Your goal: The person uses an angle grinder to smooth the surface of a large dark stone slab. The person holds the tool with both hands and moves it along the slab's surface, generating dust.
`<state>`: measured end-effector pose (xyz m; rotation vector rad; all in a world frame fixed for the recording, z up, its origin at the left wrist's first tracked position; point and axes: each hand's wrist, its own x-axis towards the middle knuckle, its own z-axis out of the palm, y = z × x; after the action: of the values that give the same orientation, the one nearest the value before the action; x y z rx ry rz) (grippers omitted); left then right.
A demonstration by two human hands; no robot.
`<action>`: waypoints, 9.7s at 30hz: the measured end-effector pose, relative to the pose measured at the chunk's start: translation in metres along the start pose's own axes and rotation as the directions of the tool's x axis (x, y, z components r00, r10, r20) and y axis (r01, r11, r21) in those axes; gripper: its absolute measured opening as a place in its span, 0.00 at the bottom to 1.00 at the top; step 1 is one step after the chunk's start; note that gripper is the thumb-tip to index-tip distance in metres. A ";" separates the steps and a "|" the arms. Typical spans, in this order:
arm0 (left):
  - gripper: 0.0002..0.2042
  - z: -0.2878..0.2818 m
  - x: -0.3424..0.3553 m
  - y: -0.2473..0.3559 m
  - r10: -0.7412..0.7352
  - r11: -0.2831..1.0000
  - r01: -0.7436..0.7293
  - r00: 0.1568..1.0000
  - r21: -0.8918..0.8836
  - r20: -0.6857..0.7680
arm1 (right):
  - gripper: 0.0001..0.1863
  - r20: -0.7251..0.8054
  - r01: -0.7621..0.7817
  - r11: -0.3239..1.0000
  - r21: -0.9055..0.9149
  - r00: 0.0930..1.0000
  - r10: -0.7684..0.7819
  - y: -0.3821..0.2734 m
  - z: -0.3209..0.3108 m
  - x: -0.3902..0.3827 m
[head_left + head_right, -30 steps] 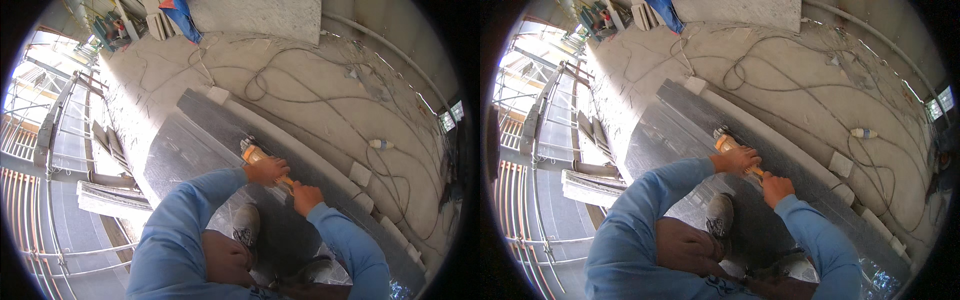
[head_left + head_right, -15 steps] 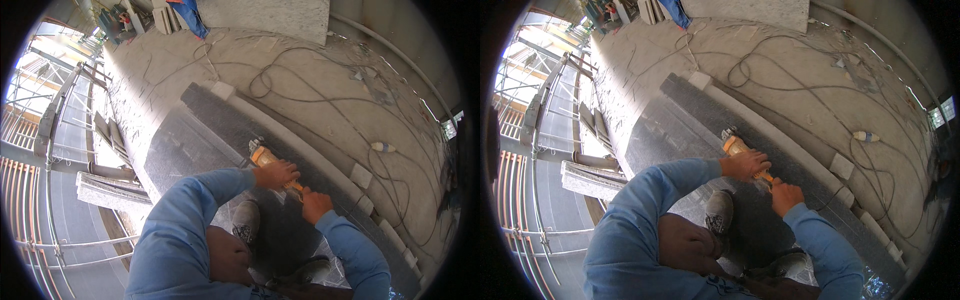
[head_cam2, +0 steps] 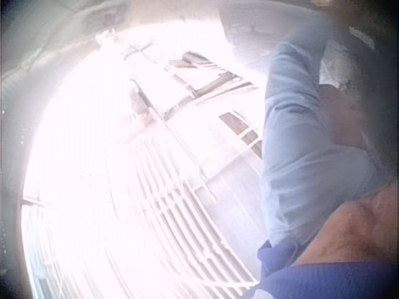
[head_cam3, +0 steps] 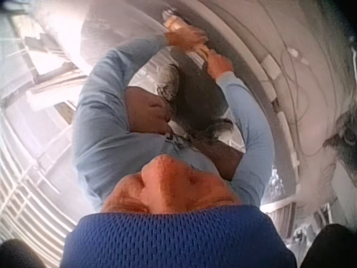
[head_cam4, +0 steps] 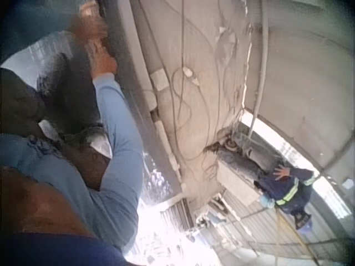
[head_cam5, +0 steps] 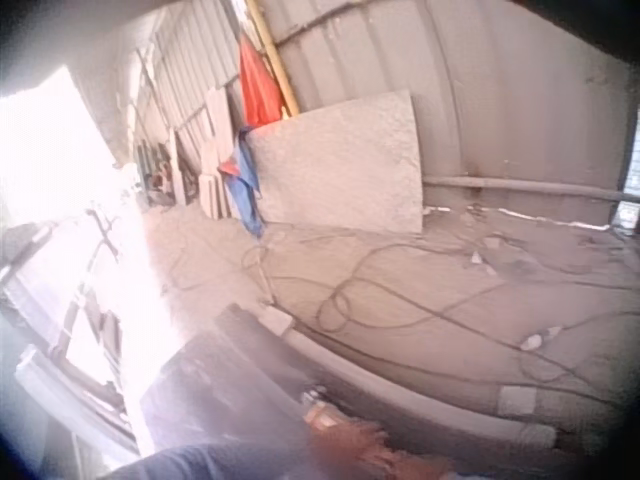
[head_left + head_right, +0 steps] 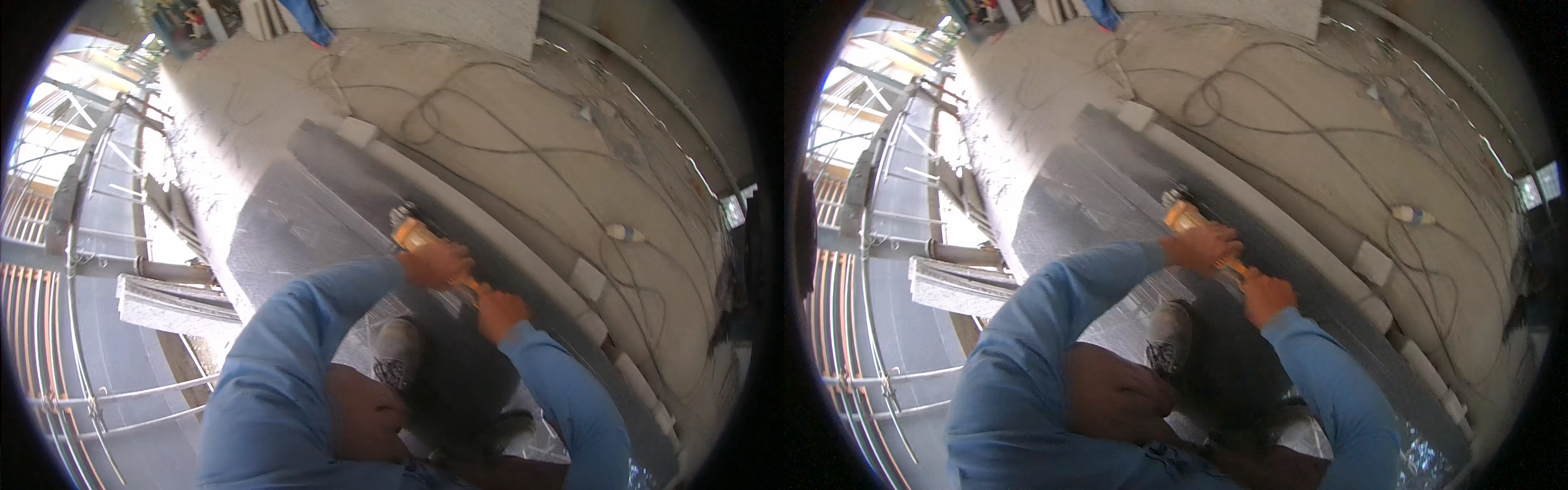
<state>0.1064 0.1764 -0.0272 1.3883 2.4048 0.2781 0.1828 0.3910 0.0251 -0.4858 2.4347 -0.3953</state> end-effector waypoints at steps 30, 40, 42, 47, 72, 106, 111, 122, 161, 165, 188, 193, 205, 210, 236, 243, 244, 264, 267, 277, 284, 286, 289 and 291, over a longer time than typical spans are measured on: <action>0.33 -0.007 0.009 0.030 -0.007 0.998 0.008 1.000 -0.063 0.016 | 0.11 -0.009 0.049 0.999 -0.024 0.999 -0.049 0.015 0.005 -0.028; 0.35 0.001 0.004 0.009 -0.007 0.999 0.007 1.000 -0.039 0.007 | 0.14 -0.027 0.036 0.999 0.033 0.999 -0.035 0.014 0.019 -0.001; 0.34 -0.004 0.005 0.009 -0.036 0.997 0.039 0.998 -0.065 0.048 | 0.14 -0.036 0.029 0.999 0.033 0.999 -0.028 0.014 0.022 0.003; 0.36 0.001 0.000 0.000 -0.013 0.999 0.013 1.000 -0.044 0.007 | 0.10 -0.066 0.063 0.998 0.015 0.996 -0.062 0.010 0.015 0.004; 0.36 0.001 0.020 0.044 0.013 0.997 -0.014 1.000 -0.070 -0.003 | 0.10 -0.019 0.032 0.999 0.008 0.999 -0.032 0.029 0.007 -0.044; 0.36 -0.002 0.024 0.055 0.033 0.995 -0.032 0.999 -0.091 0.012 | 0.10 -0.003 0.008 1.000 0.017 1.000 -0.008 0.029 0.000 -0.059; 0.35 0.004 0.019 0.044 0.036 0.998 -0.039 0.998 -0.059 -0.046 | 0.09 -0.038 0.037 0.999 0.020 0.999 -0.036 0.029 0.008 -0.046; 0.34 0.004 0.011 0.019 0.003 0.997 -0.002 1.000 -0.071 0.018 | 0.10 -0.051 0.054 0.998 0.038 0.997 -0.052 0.024 0.025 -0.013; 0.37 0.008 0.016 0.024 -0.015 0.999 0.018 0.998 -0.049 0.062 | 0.11 -0.030 0.047 0.999 0.020 0.998 -0.046 0.027 0.021 -0.021; 0.35 0.001 0.013 0.016 0.011 0.999 -0.010 0.999 -0.042 0.031 | 0.15 -0.063 0.039 0.997 0.068 0.997 -0.034 0.024 0.025 -0.008; 0.36 -0.003 0.035 0.066 0.035 0.997 -0.029 0.997 -0.071 0.076 | 0.10 -0.024 0.006 0.999 0.051 1.000 -0.005 0.040 0.008 -0.067; 0.37 0.004 0.026 0.048 0.037 0.998 -0.036 0.999 -0.054 0.016 | 0.11 -0.018 0.017 0.999 0.041 1.000 -0.016 0.035 0.011 -0.051; 0.34 -0.008 0.015 0.020 -0.011 0.997 0.016 0.998 -0.070 0.070 | 0.14 -0.050 0.027 0.999 0.034 0.998 -0.025 0.022 0.016 -0.012; 0.36 -0.005 0.017 0.030 0.009 0.999 -0.006 0.999 -0.051 0.052 | 0.12 0.010 0.010 1.000 0.023 1.000 -0.010 0.021 0.004 -0.030; 0.36 0.001 0.022 0.046 0.039 0.997 -0.037 0.999 -0.070 0.030 | 0.10 -0.011 0.012 1.000 0.010 1.000 -0.012 0.029 0.010 -0.046; 0.35 -0.003 0.015 0.029 0.034 0.997 -0.031 0.998 -0.071 0.043 | 0.10 -0.022 0.018 1.000 0.016 1.000 -0.018 0.023 0.016 -0.024; 0.35 -0.005 0.015 0.026 0.029 0.997 -0.025 0.998 -0.068 0.060 | 0.12 -0.019 0.012 1.000 0.025 1.000 -0.012 0.022 0.017 -0.020; 0.35 -0.005 0.028 0.071 0.076 0.991 -0.074 0.997 -0.110 0.015 | 0.14 0.068 -0.053 0.998 -0.035 0.996 0.055 0.024 -0.008 -0.079; 0.35 -0.010 0.027 0.070 0.060 0.995 -0.055 0.997 -0.088 0.049 | 0.13 0.072 -0.050 0.998 -0.049 0.996 0.053 0.021 -0.010 -0.074; 0.36 0.005 0.017 0.043 0.066 0.995 -0.065 0.998 -0.073 0.007 | 0.11 0.015 -0.022 1.000 -0.022 1.000 0.023 0.020 0.009 -0.046; 0.33 0.001 0.011 0.029 0.032 0.996 -0.029 0.999 -0.087 0.027 | 0.15 -0.030 0.019 0.999 0.025 0.999 -0.018 0.017 0.014 -0.028; 0.33 -0.002 0.012 0.024 0.039 0.996 -0.036 0.999 -0.085 0.037 | 0.15 -0.024 0.009 1.000 0.024 1.000 -0.008 0.018 0.016 -0.021; 0.35 -0.005 0.014 0.021 0.048 0.997 -0.045 0.997 -0.068 0.055 | 0.15 -0.009 0.000 1.000 0.005 1.000 0.000 0.020 0.013 -0.017; 0.35 -0.005 0.013 0.022 0.047 0.998 -0.044 0.997 -0.046 0.064 | 0.15 -0.030 0.000 1.000 0.001 1.000 0.000 0.018 0.012 -0.022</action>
<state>0.1161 0.1989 -0.0178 1.4119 2.3028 0.2924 0.2016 0.4143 0.0203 -0.4826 2.4636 -0.4062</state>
